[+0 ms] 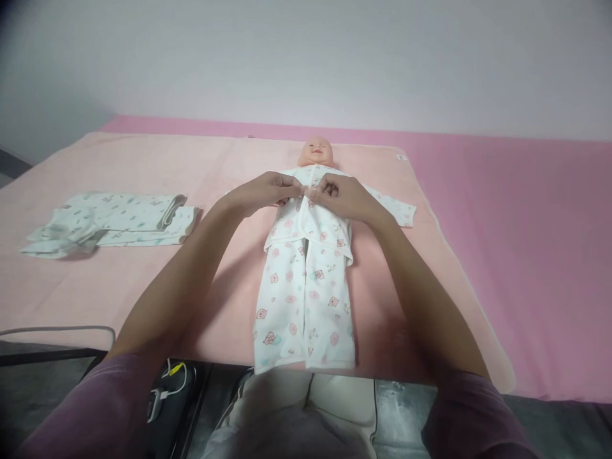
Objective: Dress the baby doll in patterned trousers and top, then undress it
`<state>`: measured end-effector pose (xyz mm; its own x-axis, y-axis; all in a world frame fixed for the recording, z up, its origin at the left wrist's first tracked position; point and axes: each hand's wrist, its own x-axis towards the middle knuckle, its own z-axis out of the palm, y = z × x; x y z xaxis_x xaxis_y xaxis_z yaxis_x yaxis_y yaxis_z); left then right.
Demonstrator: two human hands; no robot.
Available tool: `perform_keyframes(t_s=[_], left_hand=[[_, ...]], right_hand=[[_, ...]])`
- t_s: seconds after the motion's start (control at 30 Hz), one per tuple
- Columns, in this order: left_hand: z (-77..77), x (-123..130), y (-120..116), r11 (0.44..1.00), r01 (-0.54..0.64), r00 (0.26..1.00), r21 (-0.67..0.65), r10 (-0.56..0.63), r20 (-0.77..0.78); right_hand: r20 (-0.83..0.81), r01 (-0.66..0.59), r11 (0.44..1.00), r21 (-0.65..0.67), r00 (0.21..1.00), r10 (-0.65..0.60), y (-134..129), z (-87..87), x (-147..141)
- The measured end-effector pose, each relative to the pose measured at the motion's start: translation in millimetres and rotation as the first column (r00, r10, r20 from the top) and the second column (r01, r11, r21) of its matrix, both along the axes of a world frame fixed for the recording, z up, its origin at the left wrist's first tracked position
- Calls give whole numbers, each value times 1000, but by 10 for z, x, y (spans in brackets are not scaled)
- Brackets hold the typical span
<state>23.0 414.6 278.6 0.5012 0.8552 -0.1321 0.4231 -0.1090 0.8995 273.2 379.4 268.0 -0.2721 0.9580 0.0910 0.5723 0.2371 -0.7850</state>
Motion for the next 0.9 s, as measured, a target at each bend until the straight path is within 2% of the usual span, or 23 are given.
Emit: perform_keyframes(t_s=[0.13,0.23,0.4,0.5,0.63,0.7,0.77,0.83,0.9], left_hand=[[-4,110,100,984,-133,987,115,142,-72],[-79,221,204,971,-172,981,164,184,-61],[-171,239,316,982,-169,984,83,173,-47],[-189,198,354,987,-158,987,27,159,-40],[-203,186,371,988,-148,989,34,149,-25],[-204,193,364,988,-147,989,39,148,-29],[-201,199,352,988,-152,988,39,153,-30],[-198,200,340,987,-155,987,33,156,-27],[-197,195,336,987,-157,987,23,158,-16]], right_hand=[[-6,128,991,-26,992,-128,186,45,7],[42,148,987,-64,989,-145,321,44,-52],[-2,74,984,-162,997,-76,369,59,-67],[-72,82,976,-200,993,-98,383,52,-28],[-128,109,969,-222,982,-140,440,-16,-33],[-104,159,972,-171,979,-178,435,-62,-107],[-44,242,970,-32,969,-244,389,-113,-233],[24,307,941,140,949,-314,318,-164,-377],[82,320,915,245,934,-349,251,-203,-487]])
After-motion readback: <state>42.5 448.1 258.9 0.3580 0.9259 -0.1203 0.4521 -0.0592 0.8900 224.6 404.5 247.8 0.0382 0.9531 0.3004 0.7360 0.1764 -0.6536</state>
